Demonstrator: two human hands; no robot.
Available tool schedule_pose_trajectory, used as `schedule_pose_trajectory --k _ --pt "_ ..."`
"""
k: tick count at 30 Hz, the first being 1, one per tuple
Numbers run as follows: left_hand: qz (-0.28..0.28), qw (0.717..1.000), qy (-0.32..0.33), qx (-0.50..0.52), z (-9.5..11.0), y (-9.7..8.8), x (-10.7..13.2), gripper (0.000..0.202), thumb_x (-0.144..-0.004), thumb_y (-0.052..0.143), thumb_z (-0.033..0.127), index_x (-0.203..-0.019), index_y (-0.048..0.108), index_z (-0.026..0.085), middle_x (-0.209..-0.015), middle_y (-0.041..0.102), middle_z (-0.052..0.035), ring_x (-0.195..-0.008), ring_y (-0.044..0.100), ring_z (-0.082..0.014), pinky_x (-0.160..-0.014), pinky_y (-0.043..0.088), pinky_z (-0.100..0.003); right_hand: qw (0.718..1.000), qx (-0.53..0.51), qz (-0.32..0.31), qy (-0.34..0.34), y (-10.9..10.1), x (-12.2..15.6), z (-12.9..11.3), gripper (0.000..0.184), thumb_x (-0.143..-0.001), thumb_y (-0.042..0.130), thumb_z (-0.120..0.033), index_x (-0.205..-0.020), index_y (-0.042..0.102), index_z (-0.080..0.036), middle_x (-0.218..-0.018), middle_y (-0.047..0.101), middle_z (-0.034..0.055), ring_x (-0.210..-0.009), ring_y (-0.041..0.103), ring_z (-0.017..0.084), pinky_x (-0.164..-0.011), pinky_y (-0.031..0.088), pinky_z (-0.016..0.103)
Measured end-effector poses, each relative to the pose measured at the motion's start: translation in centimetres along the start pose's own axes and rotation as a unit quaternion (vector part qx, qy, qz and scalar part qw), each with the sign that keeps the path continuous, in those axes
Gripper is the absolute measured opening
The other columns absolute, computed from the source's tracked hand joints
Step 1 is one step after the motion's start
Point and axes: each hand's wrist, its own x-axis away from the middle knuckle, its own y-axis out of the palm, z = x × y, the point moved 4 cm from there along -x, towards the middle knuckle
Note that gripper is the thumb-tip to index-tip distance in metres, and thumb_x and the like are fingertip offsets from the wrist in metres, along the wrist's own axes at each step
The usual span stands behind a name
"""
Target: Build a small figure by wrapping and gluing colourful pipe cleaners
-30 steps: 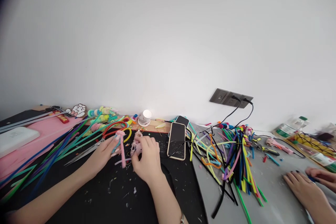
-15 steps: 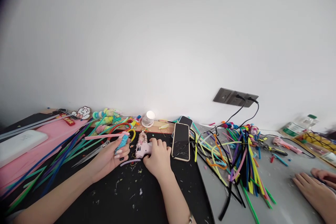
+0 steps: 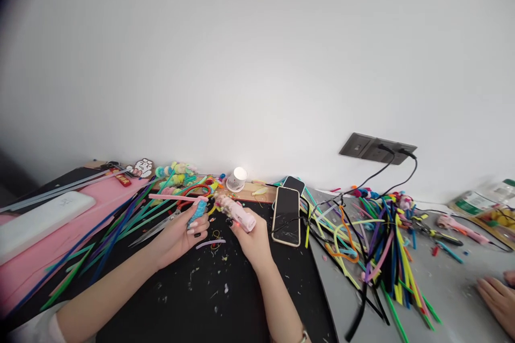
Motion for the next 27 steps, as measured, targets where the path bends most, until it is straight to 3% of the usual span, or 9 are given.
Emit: schedule_pose_trajectory --k 3,12,18,27 --pt "-0.003 1.000 -0.002 0.008 -0.1 -0.1 -0.2 0.018 -0.091 0.054 0.032 -0.081 0.048 0.018 -0.055 0.037 0.0079 -0.045 0.031 -0.0042 -0.048 0.032 -0.017 0.999 -0.043 -0.029 -0.005 0.6 0.2 -0.2 0.014 -0.080 0.061 -0.024 -0.092 0.065 -0.018 -0.092 0.069 0.0057 -0.085 0.063 0.021 -0.074 0.049 0.027" --pt "0.011 1.000 0.000 -0.011 -0.3 -0.3 -0.2 0.018 -0.090 0.055 0.033 -0.081 0.049 0.018 -0.053 0.037 0.0081 -0.044 0.030 -0.0048 -0.047 0.034 -0.017 0.999 -0.013 -0.048 -0.023 1.2 0.6 -0.5 0.015 -0.081 0.060 -0.023 -0.094 0.065 -0.017 -0.087 0.067 0.0031 -0.076 0.061 0.017 -0.073 0.048 0.025" --pt "0.008 1.000 0.008 -0.022 -0.1 -0.3 -0.2 0.020 -0.088 0.058 0.036 -0.080 0.051 0.019 -0.055 0.038 0.0078 -0.045 0.030 -0.0051 -0.048 0.035 -0.018 0.999 -0.004 -0.045 -0.020 1.3 0.7 -0.4 0.017 -0.083 0.058 -0.024 -0.097 0.066 -0.018 -0.093 0.067 0.0044 -0.080 0.062 0.018 -0.075 0.048 0.024" --pt "0.008 0.998 0.023 -0.055 -0.3 -0.6 -0.5 0.023 -0.087 0.059 0.039 -0.080 0.048 0.020 -0.054 0.037 0.0083 -0.045 0.028 -0.0050 -0.049 0.034 -0.018 0.999 0.019 -0.038 -0.034 1.3 0.6 -0.6 0.013 -0.082 0.058 -0.021 -0.092 0.066 -0.018 -0.085 0.066 0.0024 -0.076 0.061 0.017 -0.072 0.047 0.023"
